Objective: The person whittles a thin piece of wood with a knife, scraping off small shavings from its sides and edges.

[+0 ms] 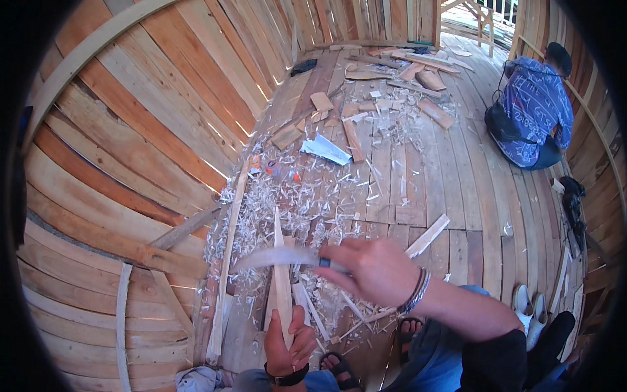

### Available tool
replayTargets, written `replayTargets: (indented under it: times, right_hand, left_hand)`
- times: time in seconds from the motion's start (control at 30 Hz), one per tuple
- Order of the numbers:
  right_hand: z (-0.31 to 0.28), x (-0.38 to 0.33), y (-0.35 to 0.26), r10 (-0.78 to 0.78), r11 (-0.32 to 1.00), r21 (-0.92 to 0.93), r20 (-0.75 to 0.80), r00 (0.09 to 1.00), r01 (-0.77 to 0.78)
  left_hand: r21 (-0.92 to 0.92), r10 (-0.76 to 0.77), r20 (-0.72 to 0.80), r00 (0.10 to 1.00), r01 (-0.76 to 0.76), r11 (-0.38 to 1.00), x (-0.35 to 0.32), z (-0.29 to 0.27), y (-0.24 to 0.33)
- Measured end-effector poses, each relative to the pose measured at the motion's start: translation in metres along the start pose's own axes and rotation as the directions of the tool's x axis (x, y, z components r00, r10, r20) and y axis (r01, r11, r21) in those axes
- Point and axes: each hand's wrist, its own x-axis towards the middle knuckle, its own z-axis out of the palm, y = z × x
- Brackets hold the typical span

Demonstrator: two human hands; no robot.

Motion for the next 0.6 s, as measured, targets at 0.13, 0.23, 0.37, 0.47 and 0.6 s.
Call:
replayTargets:
  times: [0.13,0.23,0.37,0.47,0.6]
  right_hand:
    - [0.000,0.010,0.023,0.071,0.997,0.021,-0.156,0.985,-0.069]
    - [-0.002,-0.001,-0.005,0.029,0.999,0.024,0.044,0.999,-0.030]
    - [-0.007,0.006,0.016,0.117,0.992,0.053,-0.090,0.989,-0.113]
    - [-0.003,-0.001,0.005,0.035,0.996,0.080,-0.044,0.998,-0.031]
    - [-0.006,-0.001,0.006,0.081,0.996,0.041,-0.039,0.996,-0.080]
  left_hand:
    - [0.033,-0.011,-0.008,1.000,0.012,0.999,0.001,0.002,-0.001]
    - [0.021,0.004,-0.007,1.000,-0.004,1.000,-0.002,0.001,0.000]
    - [-0.016,-0.053,0.018,0.998,0.054,0.998,-0.002,0.002,0.001]
    - [0.011,-0.001,0.024,1.000,0.001,1.000,-0.002,-0.001,-0.001]
    - [-0.007,-0.036,0.029,0.999,0.036,0.999,-0.003,0.003,-0.002]
